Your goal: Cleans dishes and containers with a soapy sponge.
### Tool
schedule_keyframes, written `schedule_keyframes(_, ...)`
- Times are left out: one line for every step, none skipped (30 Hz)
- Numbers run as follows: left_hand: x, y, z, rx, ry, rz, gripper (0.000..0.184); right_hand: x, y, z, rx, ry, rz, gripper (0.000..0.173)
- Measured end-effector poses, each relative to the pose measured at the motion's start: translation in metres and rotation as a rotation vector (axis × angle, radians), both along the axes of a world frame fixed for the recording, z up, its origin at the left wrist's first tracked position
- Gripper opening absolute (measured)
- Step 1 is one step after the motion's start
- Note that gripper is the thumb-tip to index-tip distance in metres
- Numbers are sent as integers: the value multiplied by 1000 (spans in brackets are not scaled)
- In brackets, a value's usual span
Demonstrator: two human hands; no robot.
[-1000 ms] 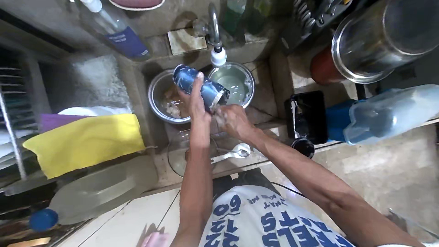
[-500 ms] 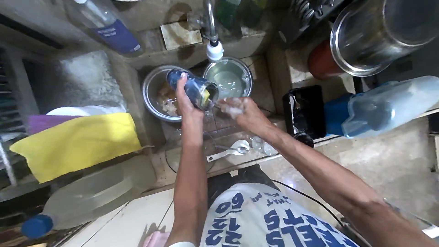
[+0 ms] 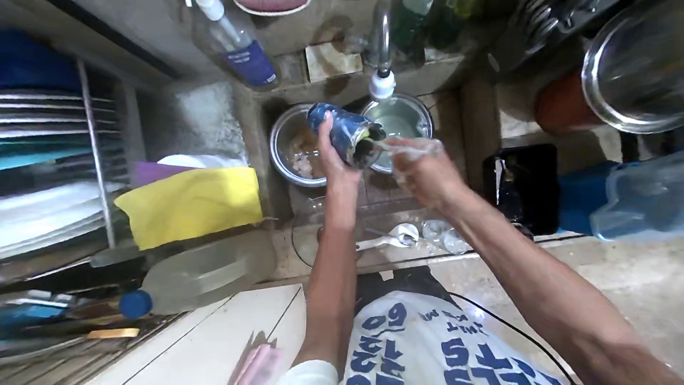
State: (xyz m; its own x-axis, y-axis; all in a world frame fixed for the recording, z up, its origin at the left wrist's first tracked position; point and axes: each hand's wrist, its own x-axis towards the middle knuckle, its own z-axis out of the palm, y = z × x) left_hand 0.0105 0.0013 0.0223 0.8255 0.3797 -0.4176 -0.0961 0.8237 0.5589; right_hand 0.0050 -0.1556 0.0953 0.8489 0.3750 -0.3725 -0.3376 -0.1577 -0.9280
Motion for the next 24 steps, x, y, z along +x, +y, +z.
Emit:
schedule_keyframes(0,-4,2,-16,10,-17,38,9,7,-3,-186,-197,132,27)
schedule_keyframes(-2,-6,4,-30,29,-31,38,17,14,-5,-352,-367,248,25)
schedule_keyframes(-5,-5,5,-56,42,-42,38,20,18,-4,-480,-497,345,24)
schedule_keyframes(-6,0,4,-73,47,-49,39,23,19,-1,-573,-591,424,24)
schedule_keyframes(-7,5,4,-93,53,-48,40,22,17,3,-636,-653,479,25)
schedule_keyframes(-9,11,4,-114,66,-45,42,20,14,8,-681,-700,518,27)
schedule_keyframes(-10,16,3,-142,83,-38,43,16,11,14,-714,-750,545,27)
schedule_keyframes(-11,20,1,-170,95,-28,46,12,8,18,-734,-798,558,26)
schedule_keyframes(-11,25,-2,-198,94,-21,48,10,6,22,-747,-846,563,26)
schedule_keyframes(-11,28,-4,-217,91,-17,50,8,4,24,-752,-892,559,26)
schedule_keyframes(-10,30,-5,-226,85,-12,51,7,3,26,-753,-929,551,25)
schedule_keyframes(-9,31,-6,-231,75,-7,50,7,3,27,-757,-955,541,25)
schedule_keyframes(-8,31,-6,-230,73,0,49,6,4,28,-767,-969,538,25)
schedule_keyframes(-8,30,-6,-226,71,9,47,6,4,29,-779,-981,538,26)
schedule_keyframes(-9,31,-8,-224,63,4,47,5,4,29,-790,-990,538,27)
schedule_keyframes(-9,33,-11,-225,47,-15,49,5,0,31,-784,-1000,529,26)
schedule_keyframes(-9,34,-15,-226,20,-36,52,5,-8,35,-768,-1005,518,26)
schedule_keyframes(-9,33,-17,-224,9,-48,53,6,-19,42,-737,-993,514,24)
schedule_keyframes(-10,33,-17,-217,14,-51,53,6,-33,50,-695,-960,516,25)
schedule_keyframes(-11,34,-17,-209,14,-53,53,8,-47,59,-663,-926,514,27)
schedule_keyframes(-12,35,-16,-201,11,-55,52,11,-63,65,-636,-906,499,29)
schedule_keyframes(-13,33,-15,-193,12,-56,51,14,-81,71,-621,-888,473,30)
schedule_keyframes(-14,31,-15,-187,15,-57,51,17,-100,74,-616,-857,431,30)
schedule_keyframes(-15,27,-14,-183,11,-64,51,18,-121,76,-629,-813,375,29)
